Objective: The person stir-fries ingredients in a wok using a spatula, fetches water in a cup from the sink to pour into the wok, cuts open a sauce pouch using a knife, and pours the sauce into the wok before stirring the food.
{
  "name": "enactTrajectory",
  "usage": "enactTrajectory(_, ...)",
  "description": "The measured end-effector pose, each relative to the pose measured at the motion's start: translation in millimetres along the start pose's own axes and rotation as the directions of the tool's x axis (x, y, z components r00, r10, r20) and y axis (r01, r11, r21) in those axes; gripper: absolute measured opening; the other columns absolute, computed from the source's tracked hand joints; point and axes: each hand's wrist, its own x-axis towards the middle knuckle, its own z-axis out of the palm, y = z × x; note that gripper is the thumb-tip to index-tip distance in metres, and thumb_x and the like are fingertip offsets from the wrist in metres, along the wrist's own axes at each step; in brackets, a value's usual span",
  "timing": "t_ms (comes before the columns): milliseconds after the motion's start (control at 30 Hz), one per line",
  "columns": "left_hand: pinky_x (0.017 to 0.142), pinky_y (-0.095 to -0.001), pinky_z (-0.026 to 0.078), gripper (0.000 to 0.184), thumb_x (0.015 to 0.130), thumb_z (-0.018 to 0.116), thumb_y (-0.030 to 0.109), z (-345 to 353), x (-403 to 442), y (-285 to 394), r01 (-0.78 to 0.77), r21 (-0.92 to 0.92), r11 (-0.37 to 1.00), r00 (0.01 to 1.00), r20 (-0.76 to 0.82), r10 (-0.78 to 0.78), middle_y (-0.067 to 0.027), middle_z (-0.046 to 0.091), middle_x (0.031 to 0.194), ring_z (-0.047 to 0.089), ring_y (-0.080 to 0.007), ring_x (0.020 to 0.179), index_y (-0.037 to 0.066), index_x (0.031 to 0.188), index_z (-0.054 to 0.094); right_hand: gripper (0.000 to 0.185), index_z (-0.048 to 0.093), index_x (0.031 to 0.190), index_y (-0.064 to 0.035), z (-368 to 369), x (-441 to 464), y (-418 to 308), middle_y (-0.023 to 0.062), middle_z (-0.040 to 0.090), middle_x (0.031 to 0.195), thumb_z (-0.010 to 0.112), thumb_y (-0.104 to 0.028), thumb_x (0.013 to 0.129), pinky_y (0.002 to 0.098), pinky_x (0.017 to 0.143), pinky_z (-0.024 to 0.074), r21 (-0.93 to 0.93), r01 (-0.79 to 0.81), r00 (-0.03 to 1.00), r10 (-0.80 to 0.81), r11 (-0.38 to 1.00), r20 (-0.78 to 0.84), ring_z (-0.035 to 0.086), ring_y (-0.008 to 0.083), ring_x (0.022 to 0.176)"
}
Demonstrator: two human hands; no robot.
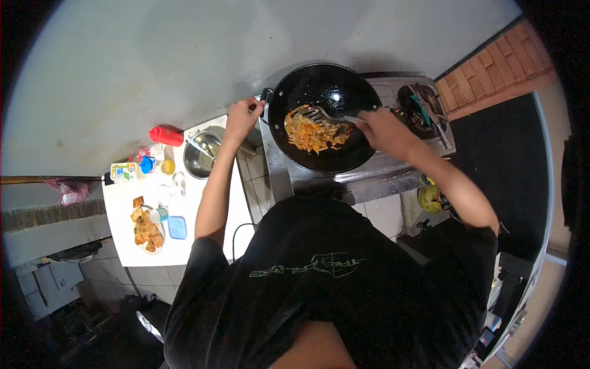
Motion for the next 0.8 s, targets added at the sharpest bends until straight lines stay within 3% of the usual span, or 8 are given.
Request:
enactTrajectory(133, 0.064, -0.0393, 0.048, 0.035, 0.087, 0.062, 0.032, -4.0, -0.8, 5.3, 0.028, 0.012, 1.0, 0.999, 0.03, -0.028, -0.0195, 0.065, 0.071, 0.063, -0.0351, 0.065, -0.002, 0.08, 0.066, 0.016, 0.056, 0.092, 0.0009, -4.9, -37.2, -38.7, 0.0274, 0.058, 0.071, 0.054, -0.015, 0.091, 0.0532, 0.069, 0.0464, 0.001, -0.141, 0.99, 0.141, 0.99, -0.02, 0.057, 0.0495, 0.078)
enactTrajectory(300, 0.066, -0.0402, 0.048, 0.035, 0.087, 0.061, 0.032, -0.4, 1.3, 4.0, 0.018, 0.026, 0.999, 0.999, 0.027, -0.018, -0.0192, 0.065, 0.072, 0.064, -0.0355, 0.068, -0.001, 0.081, 0.066, 0.028, 0.063, 0.082, 0.0071, 41.5, -12.3, 19.0, 0.0324, 0.061, 0.075, 0.054, -0.018, 0.09, 0.0522, 0.072, 0.0508, 0.05, -0.094, 0.993, 0.097, 0.994, -0.062, 0.062, 0.0478, 0.075)
enactTrajectory(400, 0.067, -0.0407, 0.048, 0.034, 0.087, 0.061, 0.033, -1.0, 4.1, 0.3, 0.027, 0.039, 0.999, 0.999, 0.026, -0.028, -0.0178, 0.066, 0.072, 0.064, -0.0355, 0.07, 0.0, 0.082, 0.067, 0.029, 0.065, 0.08, 0.0083, 12.1, 1.9, 25.6, 0.0323, 0.061, 0.077, 0.055, -0.017, 0.089, 0.0508, 0.075, 0.0512, 0.006, -0.264, 0.958, 0.263, 0.965, -0.113, 0.062, 0.0468, 0.078)
enactTrajectory(500, 0.068, -0.0407, 0.048, 0.034, 0.087, 0.061, 0.034, -2.7, 1.8, 4.0, 0.03, 0.031, 0.999, 0.998, 0.045, -0.032, -0.0176, 0.066, 0.073, 0.064, -0.0358, 0.07, 0.001, 0.082, 0.067, 0.025, 0.066, 0.085, 0.006, -15.7, 11.8, 27.9, 0.0267, 0.063, 0.075, 0.056, -0.017, 0.09, 0.0475, 0.068, 0.0504, 0.113, -0.363, 0.931, 0.364, 0.925, 0.007, 0.062, 0.0447, 0.075)
enactTrajectory(567, 0.068, -0.0408, 0.048, 0.034, 0.087, 0.061, 0.034, -3.0, 3.3, 5.4, 0.033, 0.058, 0.998, 0.999, 0.041, -0.036, -0.0176, 0.067, 0.074, 0.064, -0.0358, 0.07, 0.0, 0.083, 0.067, 0.028, 0.066, 0.087, 0.0079, -11.8, 24.3, 37.7, 0.0262, 0.064, 0.076, 0.055, -0.018, 0.089, 0.0455, 0.07, 0.0517, 0.022, -0.533, 0.813, 0.504, 0.846, 0.291, 0.063, 0.0442, 0.077)
enactTrajectory(600, 0.068, -0.0408, 0.048, 0.034, 0.087, 0.061, 0.034, -3.0, 4.5, 6.2, 0.03, 0.058, 0.998, 0.999, 0.037, -0.032, -0.0176, 0.067, 0.074, 0.064, -0.0358, 0.07, 0.0, 0.083, 0.067, 0.028, 0.066, 0.087, 0.0079, -10.4, 25.4, 41.5, 0.0262, 0.064, 0.076, 0.055, -0.018, 0.089, 0.0455, 0.07, 0.0517, 0.022, -0.531, 0.815, 0.504, 0.847, 0.286, 0.063, 0.0442, 0.077)
enactTrajectory(667, 0.067, -0.0407, 0.048, 0.034, 0.088, 0.061, 0.033, -3.4, 2.9, 4.8, 0.051, 0.098, 0.994, 0.997, 0.049, -0.056, -0.0174, 0.067, 0.074, 0.064, -0.0353, 0.069, 0.0, 0.082, 0.067, 0.028, 0.066, 0.084, 0.0083, -10.8, 29.3, 43.3, 0.0276, 0.063, 0.076, 0.057, -0.018, 0.087, 0.0457, 0.072, 0.0514, -0.159, -0.199, 0.978, 0.186, 0.967, -0.093, 0.063, 0.0447, 0.078)
enactTrajectory(800, 0.066, -0.0405, 0.048, 0.035, 0.088, 0.061, 0.034, -0.1, 1.9, 0.5, 0.026, 0.059, 0.998, 0.999, 0.016, -0.027, -0.0176, 0.067, 0.073, 0.064, -0.0349, 0.068, 0.0, 0.082, 0.067, 0.028, 0.066, 0.086, 0.0081, -35.1, 50.1, 47.5, 0.0303, 0.064, 0.09, 0.063, -0.019, 0.082, 0.0481, 0.078, 0.0509, -0.179, -0.276, 0.959, 0.283, 0.944, 0.014, 0.063, 0.0435, 0.091)
